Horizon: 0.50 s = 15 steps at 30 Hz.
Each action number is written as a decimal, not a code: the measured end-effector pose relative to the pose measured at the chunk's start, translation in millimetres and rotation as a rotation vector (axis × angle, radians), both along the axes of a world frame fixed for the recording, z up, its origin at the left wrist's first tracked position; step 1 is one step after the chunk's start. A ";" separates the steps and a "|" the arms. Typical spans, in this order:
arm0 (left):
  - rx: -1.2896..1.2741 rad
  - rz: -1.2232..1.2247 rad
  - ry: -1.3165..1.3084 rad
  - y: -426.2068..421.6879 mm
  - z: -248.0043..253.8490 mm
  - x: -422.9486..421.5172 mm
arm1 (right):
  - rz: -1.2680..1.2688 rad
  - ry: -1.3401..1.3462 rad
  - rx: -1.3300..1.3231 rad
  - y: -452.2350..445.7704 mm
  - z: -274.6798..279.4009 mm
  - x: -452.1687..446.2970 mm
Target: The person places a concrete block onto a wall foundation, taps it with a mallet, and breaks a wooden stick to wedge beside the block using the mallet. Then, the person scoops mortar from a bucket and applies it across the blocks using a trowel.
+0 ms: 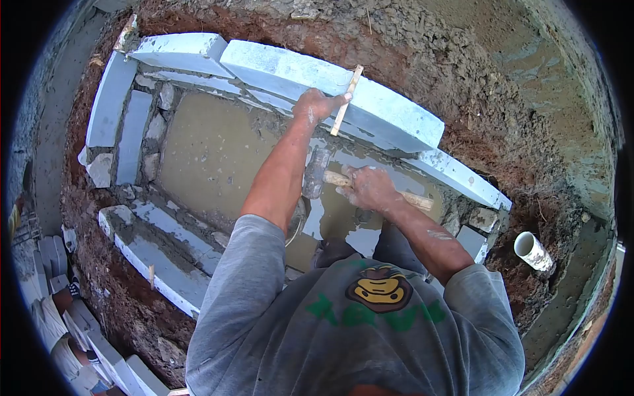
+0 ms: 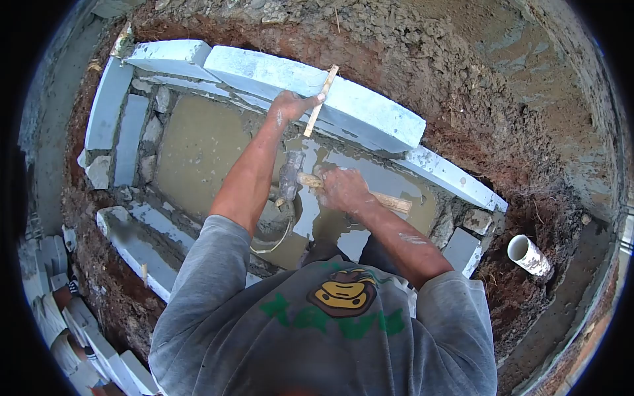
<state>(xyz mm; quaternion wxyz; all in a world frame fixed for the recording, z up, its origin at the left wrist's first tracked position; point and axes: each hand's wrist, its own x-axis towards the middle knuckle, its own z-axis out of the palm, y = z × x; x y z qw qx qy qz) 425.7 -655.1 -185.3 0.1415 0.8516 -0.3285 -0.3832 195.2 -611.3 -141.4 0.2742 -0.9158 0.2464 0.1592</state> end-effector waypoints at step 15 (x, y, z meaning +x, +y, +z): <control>-0.149 0.104 -0.092 0.2 -14.0 -3.9 | -0.054 -0.078 0.035 12.5 -25.8 -17.1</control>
